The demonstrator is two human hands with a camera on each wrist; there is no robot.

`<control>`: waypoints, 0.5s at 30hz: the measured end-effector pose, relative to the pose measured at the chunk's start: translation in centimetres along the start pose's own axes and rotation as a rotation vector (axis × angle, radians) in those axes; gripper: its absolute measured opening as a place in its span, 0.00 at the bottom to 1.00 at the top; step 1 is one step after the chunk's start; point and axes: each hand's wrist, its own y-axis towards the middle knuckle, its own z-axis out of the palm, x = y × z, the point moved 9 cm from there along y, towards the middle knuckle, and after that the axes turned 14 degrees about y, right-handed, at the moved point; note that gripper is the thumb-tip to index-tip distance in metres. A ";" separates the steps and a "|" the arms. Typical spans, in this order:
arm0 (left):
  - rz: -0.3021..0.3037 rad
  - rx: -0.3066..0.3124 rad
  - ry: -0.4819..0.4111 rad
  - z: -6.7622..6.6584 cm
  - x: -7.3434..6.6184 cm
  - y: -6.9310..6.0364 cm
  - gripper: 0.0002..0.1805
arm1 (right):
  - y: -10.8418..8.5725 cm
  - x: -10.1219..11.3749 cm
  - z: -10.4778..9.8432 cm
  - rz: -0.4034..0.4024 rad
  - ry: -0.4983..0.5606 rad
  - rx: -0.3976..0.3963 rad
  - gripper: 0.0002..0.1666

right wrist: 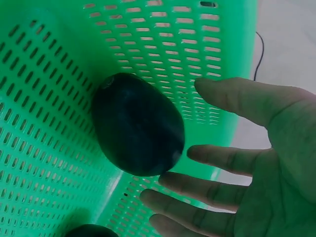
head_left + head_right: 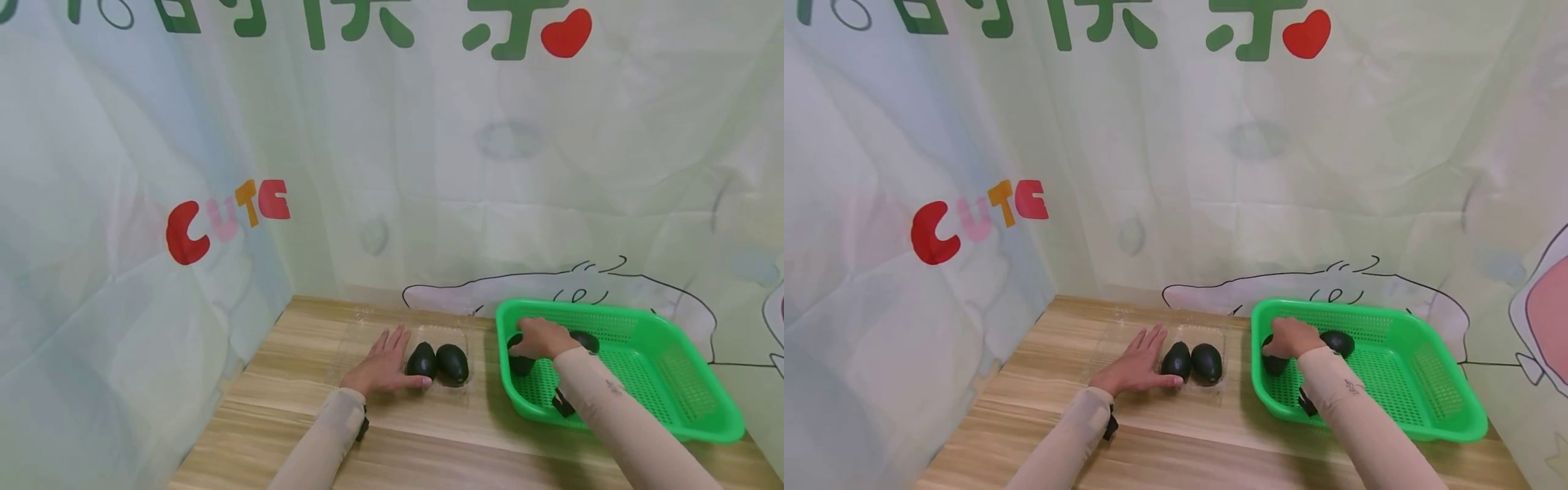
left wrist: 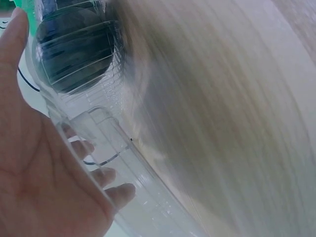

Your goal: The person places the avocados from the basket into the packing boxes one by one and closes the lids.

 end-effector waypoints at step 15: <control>-0.003 -0.008 -0.025 -0.1 0.1 -0.1 0.67 | 2.5 -2.0 1.2 0.095 0.005 0.088 0.32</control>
